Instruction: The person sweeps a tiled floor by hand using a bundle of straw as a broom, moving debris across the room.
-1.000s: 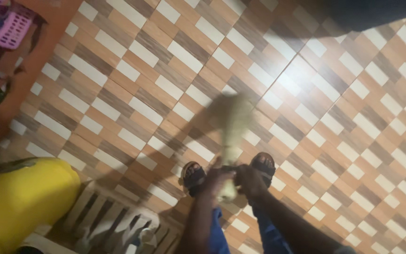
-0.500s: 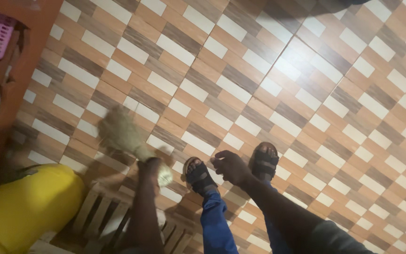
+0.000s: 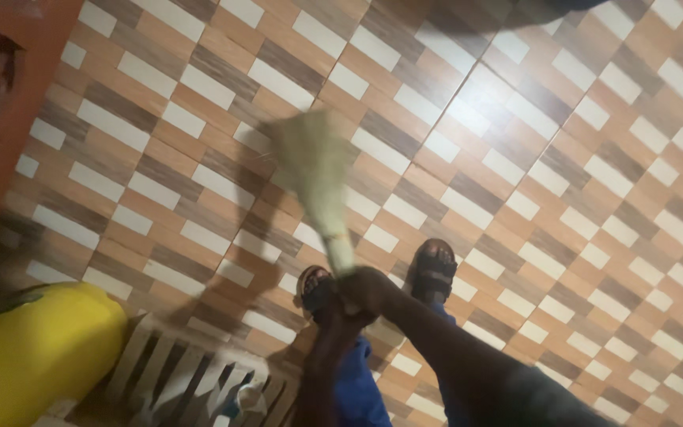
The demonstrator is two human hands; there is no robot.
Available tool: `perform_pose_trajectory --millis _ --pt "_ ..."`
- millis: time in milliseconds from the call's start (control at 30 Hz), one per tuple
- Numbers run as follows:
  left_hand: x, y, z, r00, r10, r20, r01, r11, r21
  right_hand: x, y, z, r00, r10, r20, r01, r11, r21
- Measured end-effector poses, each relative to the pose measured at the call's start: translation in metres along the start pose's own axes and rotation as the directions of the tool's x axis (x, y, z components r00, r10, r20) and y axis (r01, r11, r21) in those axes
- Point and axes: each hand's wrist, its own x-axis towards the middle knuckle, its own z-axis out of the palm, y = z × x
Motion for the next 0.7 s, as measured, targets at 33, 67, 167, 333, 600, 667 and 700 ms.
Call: perform_pose_trajectory --millis 33,67,167,333,600,667,700 --pt "-0.009 0.004 -0.016 0.993 0.115 0.036 -0.113 0.992 -0.057 0.013 -0.02 -0.016 0.982 0.19 0.002 -0.188 0.97 0.155" --pt "-0.018 0.006 -0.029 0.971 0.23 0.065 -0.221 0.968 -0.117 0.022 -0.036 -0.038 0.967 0.25 0.042 -0.254 0.952 0.173" --pt "-0.019 0.015 -0.068 0.998 -0.004 -0.065 0.002 0.999 -0.038 0.032 -0.065 -0.096 0.907 0.412 0.091 -0.422 0.884 0.2" --pt "-0.007 0.024 -0.099 0.855 -0.438 -0.278 0.436 0.897 -0.07 -0.034 0.019 -0.108 0.967 0.25 0.059 -0.244 0.965 -0.093" --pt "0.022 0.03 -0.054 0.892 -0.402 -0.207 0.393 0.915 -0.087 -0.241 0.209 -0.085 0.2 0.97 0.135 -0.695 0.044 0.718" --pt "0.026 0.027 -0.044 0.896 -0.4 -0.194 0.39 0.916 -0.089 -0.249 0.215 -0.064 0.178 0.982 0.068 -0.658 0.067 0.75" --pt "0.031 0.027 -0.038 0.905 -0.383 -0.185 0.374 0.924 -0.083 -0.247 0.214 -0.053 0.158 0.987 -0.006 -0.609 0.103 0.787"
